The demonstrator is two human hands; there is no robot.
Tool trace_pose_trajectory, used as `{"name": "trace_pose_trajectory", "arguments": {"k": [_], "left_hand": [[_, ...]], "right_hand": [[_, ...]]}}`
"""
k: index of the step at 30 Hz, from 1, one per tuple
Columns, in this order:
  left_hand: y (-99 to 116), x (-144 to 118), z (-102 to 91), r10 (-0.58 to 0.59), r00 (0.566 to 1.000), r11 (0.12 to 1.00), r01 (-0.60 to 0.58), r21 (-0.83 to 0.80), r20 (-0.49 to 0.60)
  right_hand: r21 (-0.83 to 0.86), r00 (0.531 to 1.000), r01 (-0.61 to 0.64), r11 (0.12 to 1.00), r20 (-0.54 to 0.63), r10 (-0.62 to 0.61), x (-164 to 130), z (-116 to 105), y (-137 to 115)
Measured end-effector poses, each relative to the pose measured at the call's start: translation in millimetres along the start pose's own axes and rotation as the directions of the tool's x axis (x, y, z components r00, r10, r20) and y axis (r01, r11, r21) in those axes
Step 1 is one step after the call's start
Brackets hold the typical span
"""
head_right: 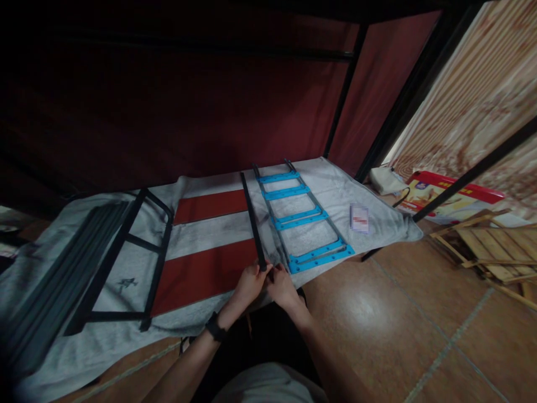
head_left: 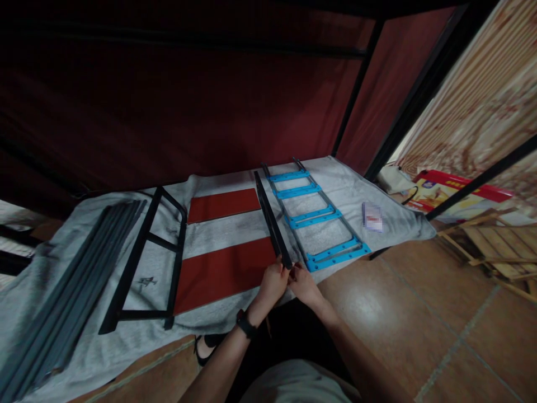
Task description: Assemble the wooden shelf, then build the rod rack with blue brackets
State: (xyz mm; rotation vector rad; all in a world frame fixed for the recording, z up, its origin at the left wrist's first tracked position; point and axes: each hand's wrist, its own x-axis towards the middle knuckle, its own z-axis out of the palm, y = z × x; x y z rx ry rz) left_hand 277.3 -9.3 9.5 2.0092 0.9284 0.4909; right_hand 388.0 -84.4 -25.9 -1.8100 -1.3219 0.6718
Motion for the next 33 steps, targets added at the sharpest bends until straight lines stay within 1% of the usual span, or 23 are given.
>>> {"name": "trace_pose_trajectory", "arguments": {"k": [2, 5, 7, 10, 13, 16, 18, 20, 22, 24, 27, 29, 31, 33], "left_hand": [[-1.3, 0.3, -4.9, 0.012, 1.0, 1.0, -0.012, -0.007, 0.02], [2.3, 1.1, -12.2, 0.016, 0.999, 1.0, -0.016, 0.002, 0.037], [6.4, 1.8, -16.9, 0.018, 0.999, 1.0, -0.018, 0.007, 0.044], [11.2, 2.8, -23.1, 0.033, 0.997, 0.999, -0.033, 0.001, 0.065], [11.6, 3.8, -26.1, 0.037, 0.993, 0.999, -0.037, -0.005, 0.109], [9.4, 6.5, -27.4, 0.037, 0.988, 0.999, -0.035, -0.013, 0.152], [9.2, 9.4, -29.6, 0.053, 0.983, 0.998, -0.048, -0.032, 0.174], [11.1, 12.9, -33.6, 0.079, 0.976, 0.996, -0.069, -0.057, 0.205], [14.3, 16.1, -38.5, 0.098, 0.963, 0.994, -0.083, -0.069, 0.25], [17.3, 18.1, -43.0, 0.102, 0.952, 0.994, -0.086, -0.066, 0.289], [18.5, 16.6, -48.3, 0.115, 0.939, 0.992, -0.089, -0.094, 0.325], [17.1, 12.9, -51.7, 0.135, 0.935, 0.986, -0.093, -0.14, 0.329], [15.2, 8.6, -55.2, 0.144, 0.935, 0.982, -0.096, -0.161, 0.325], [14.0, 6.0, -57.8, 0.131, 0.94, 0.986, -0.09, -0.143, 0.316]], "right_hand": [[0.135, 0.998, -0.061, 0.989, 0.014, 0.059, -0.9, -2.7, 11.3], [0.325, 0.99, -0.137, 0.936, 0.052, 0.127, -2.1, -0.1, 23.9], [0.382, 0.986, -0.165, 0.909, 0.06, 0.154, -1.4, 3.8, 26.7], [0.398, 0.981, -0.195, 0.897, 0.059, 0.187, 0.8, 8.7, 26.0], [0.38, 0.982, -0.187, 0.906, 0.05, 0.181, 1.5, 10.8, 26.4], [0.319, 0.989, -0.146, 0.937, 0.048, 0.138, 0.4, 9.5, 28.0], [0.24, 0.996, -0.086, 0.967, 0.048, 0.076, 0.1, 6.4, 28.2], [0.138, 0.999, 0.002, 0.99, 0.039, -0.008, 0.4, 2.5, 27.4], [0.035, 0.997, 0.073, 0.997, 0.039, -0.074, 0.9, -0.8, 26.5], [-0.04, 0.993, 0.105, 0.994, 0.056, -0.103, 0.7, -2.3, 26.3], [-0.096, 0.992, 0.112, 0.989, 0.075, -0.105, -0.9, -0.7, 27.0], [-0.098, 0.994, 0.097, 0.99, 0.065, -0.091, -2.1, 2.2, 27.1], [-0.065, 0.997, 0.073, 0.995, 0.044, -0.07, -3.1, 5.6, 26.2], [-0.008, 0.999, 0.046, 0.999, 0.02, -0.046, -3.6, 9.1, 24.3]]}}
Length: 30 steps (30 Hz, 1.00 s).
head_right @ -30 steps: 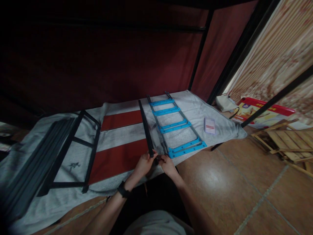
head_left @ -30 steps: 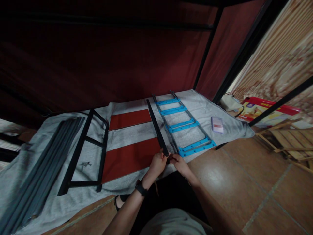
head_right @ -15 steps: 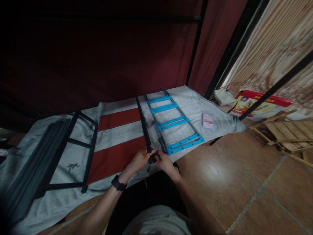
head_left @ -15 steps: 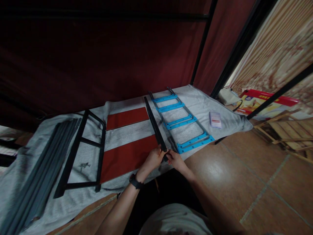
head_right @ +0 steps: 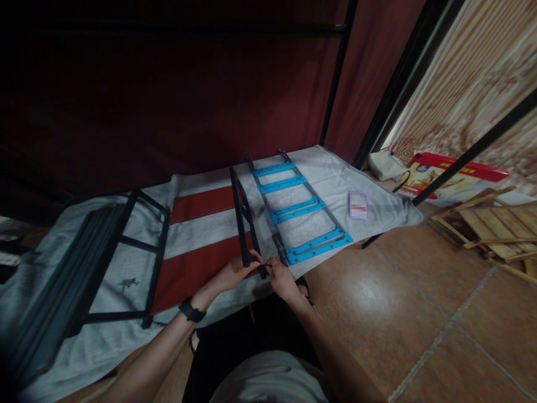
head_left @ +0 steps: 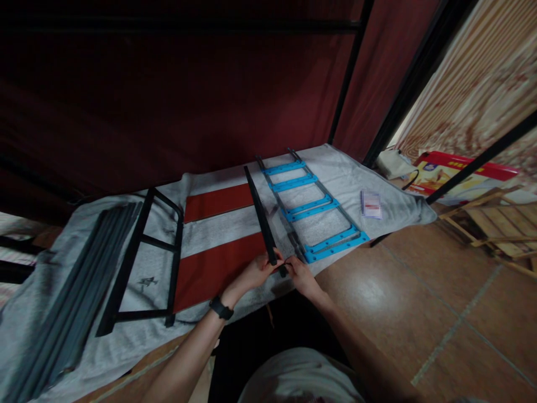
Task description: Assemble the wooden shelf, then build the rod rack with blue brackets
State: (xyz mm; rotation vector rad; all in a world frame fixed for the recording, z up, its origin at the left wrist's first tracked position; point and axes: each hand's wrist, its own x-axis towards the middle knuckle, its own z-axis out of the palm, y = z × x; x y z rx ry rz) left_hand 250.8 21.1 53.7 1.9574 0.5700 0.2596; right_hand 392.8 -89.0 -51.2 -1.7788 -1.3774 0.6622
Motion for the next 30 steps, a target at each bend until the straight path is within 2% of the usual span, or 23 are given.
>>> {"name": "trace_pose_trajectory", "arguments": {"k": [3, 6, 13, 22, 28, 30], "left_hand": [[0.2, 0.2, -1.1, -0.018, 1.0, 1.0, 0.018, 0.022, 0.013], [-0.5, 2.0, -0.3, -0.018, 0.999, 1.0, 0.018, 0.017, 0.042], [-3.4, -5.6, 2.8, -0.041, 0.999, 0.999, 0.041, -0.019, -0.003], [-6.8, -3.0, 5.5, -0.06, 0.998, 0.995, 0.057, -0.078, -0.031], [-2.3, -6.5, 6.5, -0.068, 0.996, 0.996, 0.065, -0.059, -0.05], [-1.0, -7.6, 6.6, -0.059, 0.997, 0.997, 0.056, -0.054, -0.049]], "right_hand": [[0.074, 0.999, -0.029, 0.997, -0.018, 0.03, 0.2, 3.5, -2.2], [0.079, 1.0, -0.02, 0.997, -0.021, 0.022, 1.2, 4.7, -0.3], [-0.006, 1.0, 0.008, 1.0, -0.007, -0.008, 4.1, 4.7, 7.9], [-0.183, 0.994, -0.037, 0.982, 0.093, 0.055, 9.4, -6.0, -4.6], [0.04, 0.999, -0.016, 0.999, 0.05, 0.014, 4.2, -5.6, -1.1], [0.066, 0.998, -0.005, 0.998, 0.056, 0.001, 3.0, -5.8, -0.2]]}}
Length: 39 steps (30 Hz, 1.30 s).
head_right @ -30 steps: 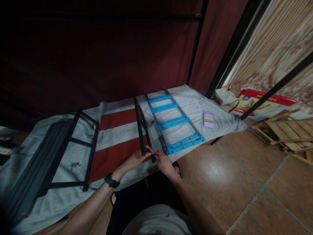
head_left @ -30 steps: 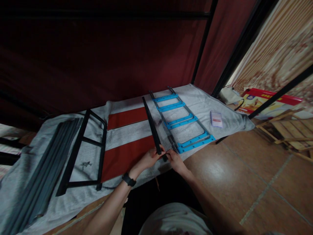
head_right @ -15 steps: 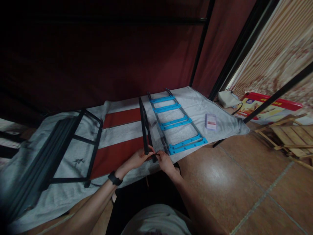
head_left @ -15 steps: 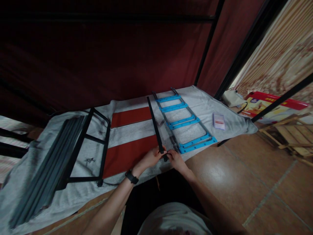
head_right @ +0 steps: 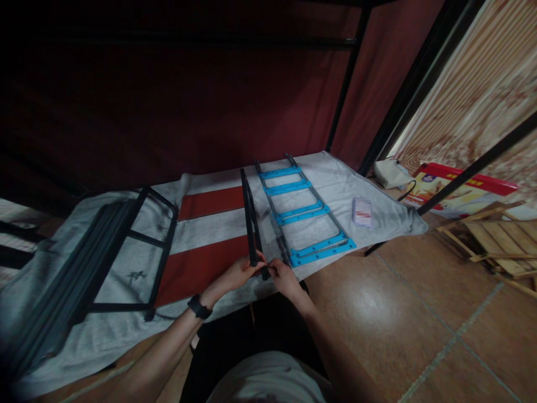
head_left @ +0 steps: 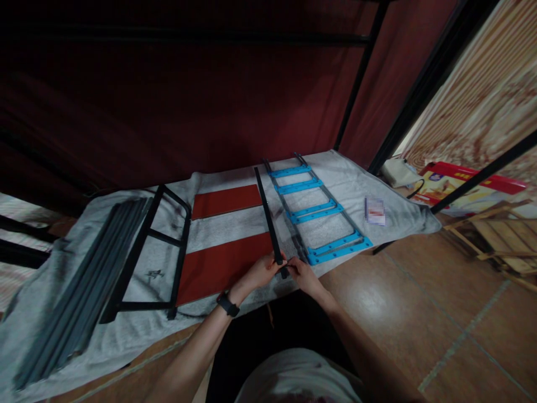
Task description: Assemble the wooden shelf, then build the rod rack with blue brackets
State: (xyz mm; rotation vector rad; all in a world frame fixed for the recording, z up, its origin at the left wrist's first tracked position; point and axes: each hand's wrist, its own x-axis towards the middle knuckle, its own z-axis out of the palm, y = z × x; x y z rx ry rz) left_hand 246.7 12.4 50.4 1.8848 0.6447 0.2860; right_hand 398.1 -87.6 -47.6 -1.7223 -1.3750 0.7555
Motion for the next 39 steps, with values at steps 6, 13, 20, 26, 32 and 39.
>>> {"name": "trace_pose_trajectory", "arguments": {"k": [6, 13, 20, 26, 32, 39], "left_hand": [[-7.6, 2.0, 0.8, -0.007, 1.0, 1.0, 0.007, -0.008, 0.015], [-9.5, 3.1, 1.3, -0.01, 1.0, 1.0, 0.01, 0.026, 0.007], [-10.5, 3.9, 0.6, -0.021, 1.0, 0.997, 0.019, 0.074, 0.022], [-7.0, 2.0, 0.4, -0.034, 0.999, 0.999, 0.034, 0.036, 0.02], [-3.7, 0.8, 0.8, -0.014, 1.0, 1.0, 0.013, 0.016, 0.013], [-6.7, 1.3, 0.5, -0.004, 1.0, 1.0, 0.004, 0.026, 0.016]], "right_hand": [[-0.163, 0.999, -0.048, 0.985, 0.006, 0.049, 2.3, 0.5, -3.7], [-0.078, 0.999, -0.025, 0.997, 0.021, 0.026, 0.7, 0.0, -0.6], [-0.211, 0.997, -0.053, 0.976, 0.044, 0.063, 1.6, 0.2, -2.6], [-0.103, 0.999, 0.006, 0.995, 0.036, -0.003, -0.6, -3.3, -4.0], [-0.156, 0.999, 0.001, 0.988, 0.039, 0.005, -0.3, -4.3, -4.7], [-0.069, 1.0, 0.015, 0.997, 0.025, -0.013, -1.8, -2.5, -1.7]]}}
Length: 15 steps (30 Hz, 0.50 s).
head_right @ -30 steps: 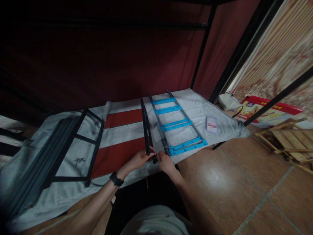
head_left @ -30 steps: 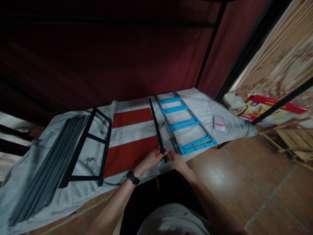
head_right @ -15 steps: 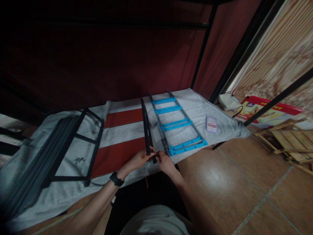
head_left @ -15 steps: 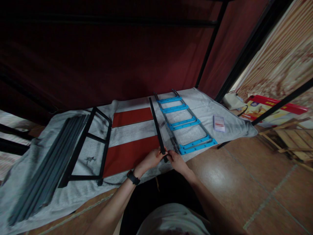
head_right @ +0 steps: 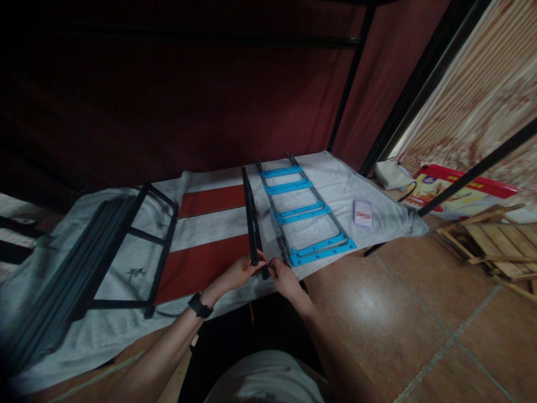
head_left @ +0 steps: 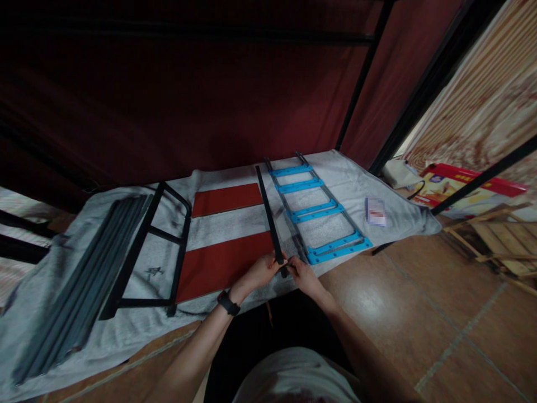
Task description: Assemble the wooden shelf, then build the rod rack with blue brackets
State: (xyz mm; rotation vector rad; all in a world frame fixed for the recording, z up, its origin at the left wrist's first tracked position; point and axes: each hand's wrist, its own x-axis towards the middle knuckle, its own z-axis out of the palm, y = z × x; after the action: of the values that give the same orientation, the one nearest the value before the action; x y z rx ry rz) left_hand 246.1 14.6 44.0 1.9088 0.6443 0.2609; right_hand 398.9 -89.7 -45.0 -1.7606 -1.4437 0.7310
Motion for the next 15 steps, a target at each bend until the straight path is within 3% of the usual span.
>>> {"name": "trace_pose_trajectory", "arguments": {"k": [6, 15], "left_hand": [[-1.7, 1.0, -0.2, 0.006, 1.0, 1.0, -0.006, 0.0, 0.007], [1.3, 0.3, 0.4, -0.021, 1.0, 1.0, 0.021, -0.003, 0.006]], "right_hand": [[-0.085, 1.0, 0.0, 0.996, 0.007, 0.0, 1.0, -0.6, -1.4], [-0.062, 1.0, 0.003, 0.998, 0.018, -0.002, 0.4, -1.2, -1.1]]}}
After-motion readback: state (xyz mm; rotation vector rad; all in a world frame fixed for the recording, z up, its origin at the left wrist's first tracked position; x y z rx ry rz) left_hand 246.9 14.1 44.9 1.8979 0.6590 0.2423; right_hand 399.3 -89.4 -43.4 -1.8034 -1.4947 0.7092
